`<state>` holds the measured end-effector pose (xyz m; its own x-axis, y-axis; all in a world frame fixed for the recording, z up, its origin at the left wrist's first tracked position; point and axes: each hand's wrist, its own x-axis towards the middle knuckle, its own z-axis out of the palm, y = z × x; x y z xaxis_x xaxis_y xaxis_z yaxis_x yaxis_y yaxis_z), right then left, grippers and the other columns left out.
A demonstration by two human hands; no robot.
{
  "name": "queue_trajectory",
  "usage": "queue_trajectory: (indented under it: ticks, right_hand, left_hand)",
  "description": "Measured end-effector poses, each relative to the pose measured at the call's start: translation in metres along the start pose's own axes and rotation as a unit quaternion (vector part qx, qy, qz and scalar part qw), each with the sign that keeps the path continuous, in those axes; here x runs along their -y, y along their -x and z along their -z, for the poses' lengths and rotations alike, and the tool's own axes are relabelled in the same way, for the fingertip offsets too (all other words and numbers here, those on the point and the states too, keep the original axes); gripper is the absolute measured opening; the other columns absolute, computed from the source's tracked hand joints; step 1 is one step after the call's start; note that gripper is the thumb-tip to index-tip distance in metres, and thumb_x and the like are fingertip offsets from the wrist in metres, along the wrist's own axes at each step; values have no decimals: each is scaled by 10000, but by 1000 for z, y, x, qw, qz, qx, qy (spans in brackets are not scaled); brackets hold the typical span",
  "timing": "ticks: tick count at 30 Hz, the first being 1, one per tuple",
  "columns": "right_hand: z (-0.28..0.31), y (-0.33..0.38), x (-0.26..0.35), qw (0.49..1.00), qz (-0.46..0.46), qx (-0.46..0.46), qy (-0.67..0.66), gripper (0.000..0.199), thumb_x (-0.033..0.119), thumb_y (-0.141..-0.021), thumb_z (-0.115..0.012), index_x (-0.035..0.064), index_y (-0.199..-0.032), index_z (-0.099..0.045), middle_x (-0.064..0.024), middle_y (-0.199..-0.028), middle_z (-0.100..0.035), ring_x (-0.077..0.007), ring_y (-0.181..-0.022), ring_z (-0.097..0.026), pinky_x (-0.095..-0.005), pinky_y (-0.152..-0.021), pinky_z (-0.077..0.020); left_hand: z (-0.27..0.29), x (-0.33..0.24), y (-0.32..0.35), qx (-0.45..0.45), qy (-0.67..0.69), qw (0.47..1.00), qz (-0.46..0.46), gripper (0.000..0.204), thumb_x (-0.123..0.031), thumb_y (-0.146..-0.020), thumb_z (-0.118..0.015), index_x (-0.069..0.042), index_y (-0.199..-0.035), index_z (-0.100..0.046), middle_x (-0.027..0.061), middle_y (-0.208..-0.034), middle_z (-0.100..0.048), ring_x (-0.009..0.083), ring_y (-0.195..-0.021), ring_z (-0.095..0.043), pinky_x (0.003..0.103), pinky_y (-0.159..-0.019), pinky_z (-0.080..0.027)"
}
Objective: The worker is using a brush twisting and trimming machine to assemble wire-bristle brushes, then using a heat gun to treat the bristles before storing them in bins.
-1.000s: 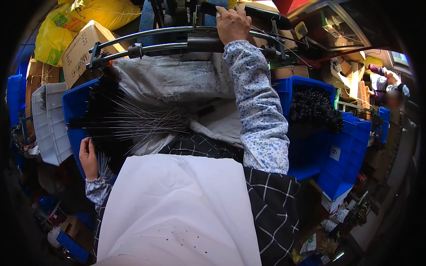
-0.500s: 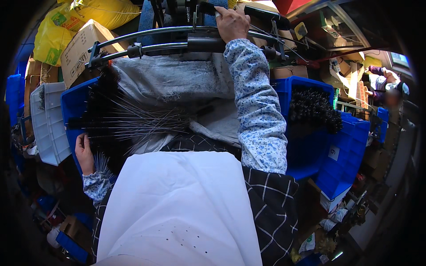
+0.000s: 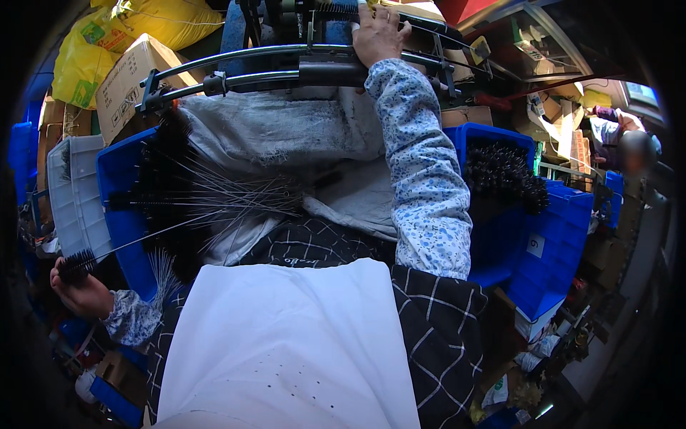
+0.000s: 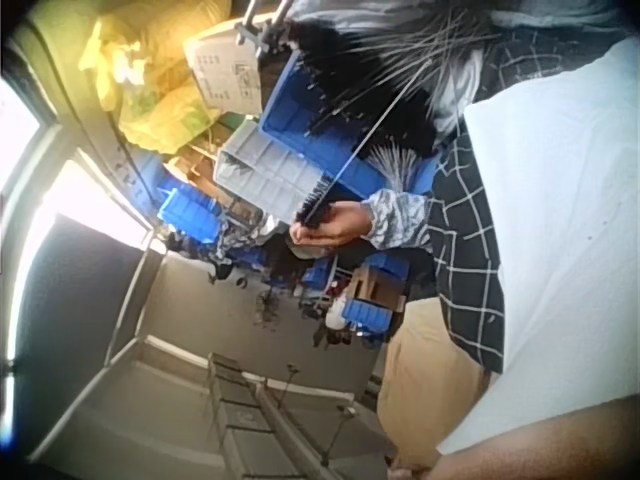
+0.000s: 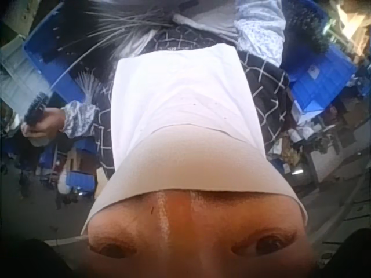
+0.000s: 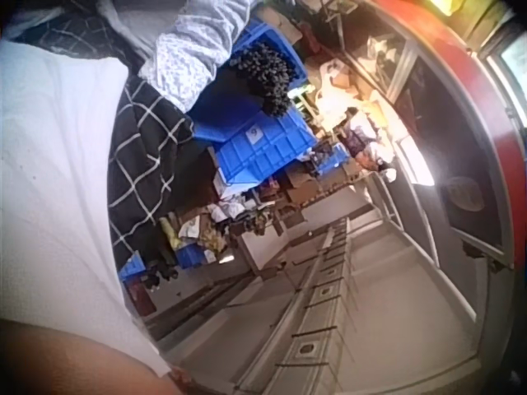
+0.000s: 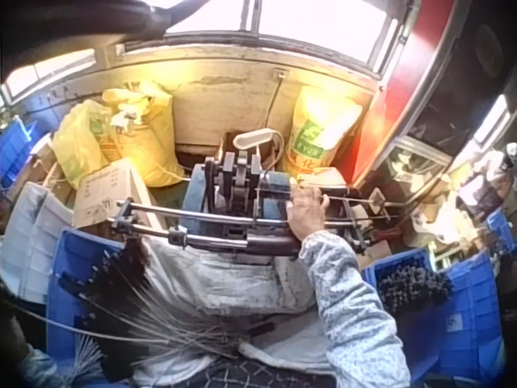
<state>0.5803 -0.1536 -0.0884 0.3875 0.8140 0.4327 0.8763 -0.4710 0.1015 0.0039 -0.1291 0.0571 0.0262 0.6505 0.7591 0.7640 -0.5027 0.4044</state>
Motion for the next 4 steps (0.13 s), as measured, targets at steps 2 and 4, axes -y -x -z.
queue_trajectory:
  ticks: [2,4]
  right_hand:
    - [8,9,-7,995,-72,59,-25,516,372,-778,-527,153,-1234,-423,-119,-1157,-463,-297,-1096,-383,-502,-883,-269]
    - [12,14,-10,981,-108,116,-115,572,412,-766,-533,153,-1256,-390,-140,-1189,-446,-289,-1112,-367,-518,-880,-265]
  left_hand:
    - [20,18,-20,-68,417,884,198,295,-210,-914,-340,36,-1015,-467,165,-972,-509,216,-827,-548,314,-736,-485]
    - [30,37,-23,-45,504,834,220,307,-244,-905,-360,12,-1032,-473,170,-996,-515,236,-861,-539,321,-773,-469]
